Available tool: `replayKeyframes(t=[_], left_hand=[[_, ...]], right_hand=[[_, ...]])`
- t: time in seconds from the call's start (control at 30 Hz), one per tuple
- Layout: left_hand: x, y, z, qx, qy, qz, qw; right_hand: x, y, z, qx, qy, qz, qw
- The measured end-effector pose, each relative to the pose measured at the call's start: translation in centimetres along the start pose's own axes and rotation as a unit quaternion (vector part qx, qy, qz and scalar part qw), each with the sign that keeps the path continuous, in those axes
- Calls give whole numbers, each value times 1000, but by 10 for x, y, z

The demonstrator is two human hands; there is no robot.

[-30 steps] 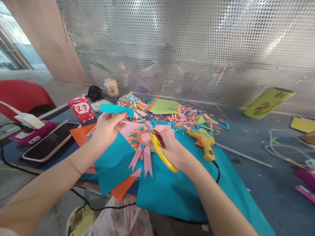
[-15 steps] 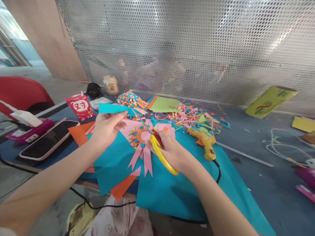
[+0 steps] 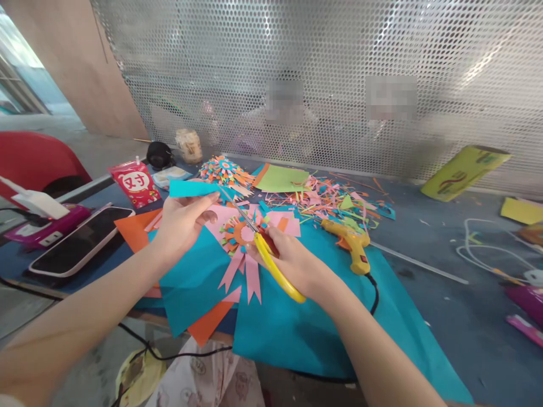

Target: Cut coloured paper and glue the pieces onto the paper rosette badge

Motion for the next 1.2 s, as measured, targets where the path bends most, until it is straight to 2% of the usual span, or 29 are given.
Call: replayKeyframes(t=[0.37,0.67,1.2], left_hand=[[-2,0,0,-13,-7,1,1000],[-4,0,-2,-34,-12,8,999],[-5,-1,-3,-26,-15,2,1000]], right_hand=[[2,-2,1,-7,10,25,1000],[3,-2,2,5,23,6,1000],[2,-5,1,21,62,4,998]])
Point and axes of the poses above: each hand's wrist, its own y-axis away from the middle knuckle, its own z-axis out of the palm, x = y × z, the point moved 3 cm from there along -y, towards the middle knuckle, and after that the axes turned 4 degrees about -x, right-handed, at the moved point
